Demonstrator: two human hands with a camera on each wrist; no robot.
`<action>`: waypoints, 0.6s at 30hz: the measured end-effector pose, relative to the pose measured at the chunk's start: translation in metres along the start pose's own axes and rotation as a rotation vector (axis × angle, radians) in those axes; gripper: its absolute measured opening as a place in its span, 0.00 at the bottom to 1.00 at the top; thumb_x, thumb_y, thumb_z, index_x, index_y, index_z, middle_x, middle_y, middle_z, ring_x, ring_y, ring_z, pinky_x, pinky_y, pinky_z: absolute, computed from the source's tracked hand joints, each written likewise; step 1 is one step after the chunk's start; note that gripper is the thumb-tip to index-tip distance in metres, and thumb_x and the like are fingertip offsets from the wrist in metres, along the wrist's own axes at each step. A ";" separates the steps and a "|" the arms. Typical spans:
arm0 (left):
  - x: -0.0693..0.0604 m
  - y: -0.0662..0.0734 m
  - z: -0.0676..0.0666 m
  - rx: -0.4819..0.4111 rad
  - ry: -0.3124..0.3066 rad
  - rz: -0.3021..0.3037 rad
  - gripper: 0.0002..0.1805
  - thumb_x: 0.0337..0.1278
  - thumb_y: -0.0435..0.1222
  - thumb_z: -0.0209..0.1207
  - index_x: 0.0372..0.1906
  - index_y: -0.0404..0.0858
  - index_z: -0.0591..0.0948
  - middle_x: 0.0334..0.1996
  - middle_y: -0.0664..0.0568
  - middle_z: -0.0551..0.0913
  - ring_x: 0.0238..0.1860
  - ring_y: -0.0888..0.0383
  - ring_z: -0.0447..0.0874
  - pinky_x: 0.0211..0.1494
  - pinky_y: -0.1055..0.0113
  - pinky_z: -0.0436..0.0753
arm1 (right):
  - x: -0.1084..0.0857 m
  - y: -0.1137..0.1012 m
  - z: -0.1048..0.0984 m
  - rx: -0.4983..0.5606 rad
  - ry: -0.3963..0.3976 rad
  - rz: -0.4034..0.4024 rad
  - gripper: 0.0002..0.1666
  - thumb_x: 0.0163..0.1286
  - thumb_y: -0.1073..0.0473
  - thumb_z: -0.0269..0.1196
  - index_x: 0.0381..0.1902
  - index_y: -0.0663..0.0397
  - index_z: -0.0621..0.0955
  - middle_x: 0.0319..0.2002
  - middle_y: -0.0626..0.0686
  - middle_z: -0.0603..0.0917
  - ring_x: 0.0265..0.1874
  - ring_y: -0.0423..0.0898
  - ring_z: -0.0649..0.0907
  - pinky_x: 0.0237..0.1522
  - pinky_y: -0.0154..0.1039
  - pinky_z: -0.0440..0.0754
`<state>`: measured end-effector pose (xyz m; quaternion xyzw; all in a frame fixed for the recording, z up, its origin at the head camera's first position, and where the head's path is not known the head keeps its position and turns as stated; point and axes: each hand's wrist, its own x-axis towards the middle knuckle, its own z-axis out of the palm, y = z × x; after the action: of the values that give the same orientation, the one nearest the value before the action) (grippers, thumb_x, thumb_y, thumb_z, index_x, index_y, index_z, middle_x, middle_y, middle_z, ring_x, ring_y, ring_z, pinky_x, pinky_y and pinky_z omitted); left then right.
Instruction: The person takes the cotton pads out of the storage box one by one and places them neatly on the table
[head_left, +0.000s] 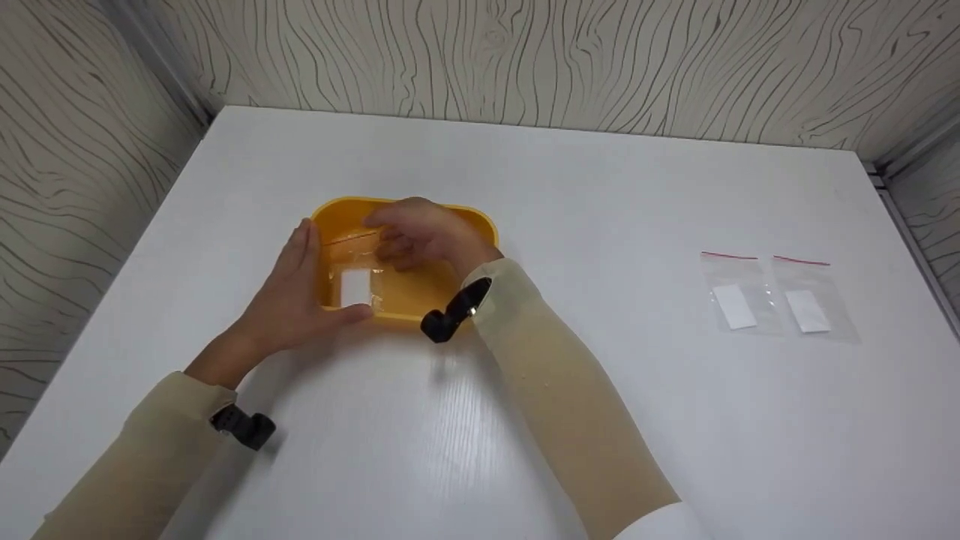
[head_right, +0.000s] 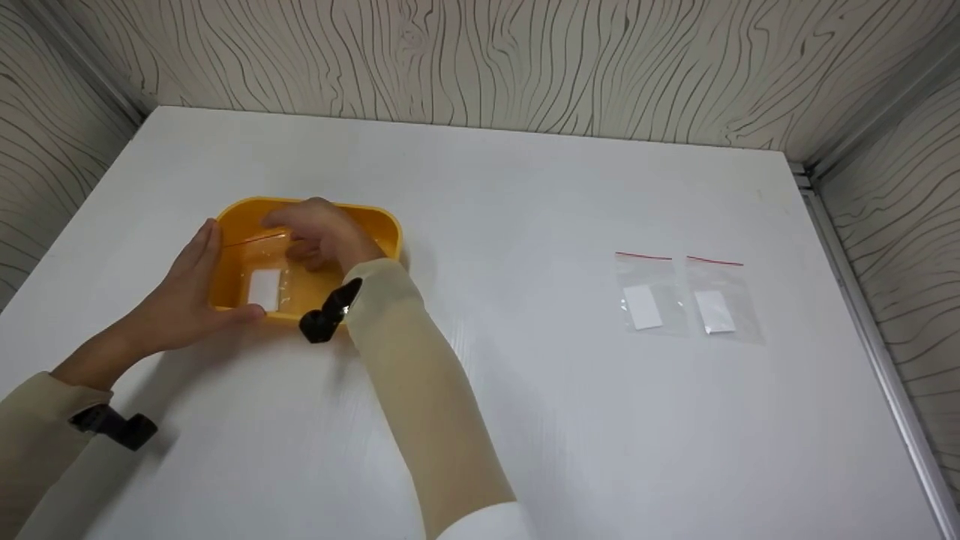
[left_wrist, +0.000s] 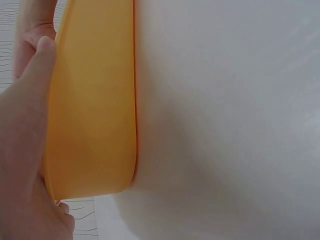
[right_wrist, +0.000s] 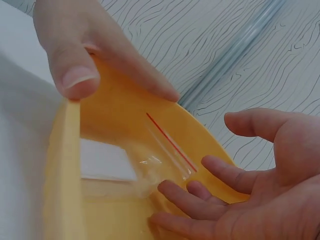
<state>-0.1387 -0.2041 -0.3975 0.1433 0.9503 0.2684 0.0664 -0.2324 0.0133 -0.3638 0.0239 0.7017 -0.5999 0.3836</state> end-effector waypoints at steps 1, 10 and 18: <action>0.000 0.000 0.000 -0.002 0.000 0.000 0.75 0.50 0.66 0.67 0.79 0.29 0.31 0.81 0.35 0.31 0.81 0.38 0.36 0.78 0.40 0.53 | 0.000 0.000 0.000 -0.003 0.004 -0.003 0.25 0.68 0.48 0.69 0.58 0.53 0.80 0.55 0.58 0.84 0.52 0.54 0.86 0.57 0.45 0.83; 0.001 -0.001 0.001 0.007 0.007 0.008 0.74 0.50 0.66 0.67 0.79 0.29 0.32 0.81 0.36 0.33 0.81 0.38 0.38 0.78 0.41 0.54 | 0.006 -0.001 0.002 -0.124 -0.046 -0.032 0.19 0.72 0.54 0.66 0.57 0.57 0.82 0.52 0.54 0.82 0.48 0.50 0.81 0.58 0.39 0.82; 0.000 -0.001 0.000 0.012 0.011 0.018 0.74 0.51 0.65 0.68 0.79 0.28 0.33 0.81 0.33 0.34 0.80 0.37 0.38 0.77 0.39 0.54 | 0.005 0.001 0.001 -0.203 -0.082 -0.044 0.22 0.75 0.60 0.60 0.65 0.48 0.80 0.54 0.48 0.82 0.50 0.50 0.79 0.61 0.42 0.78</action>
<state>-0.1390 -0.2050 -0.3985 0.1507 0.9509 0.2640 0.0579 -0.2349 0.0102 -0.3670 -0.0553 0.7430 -0.5344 0.3992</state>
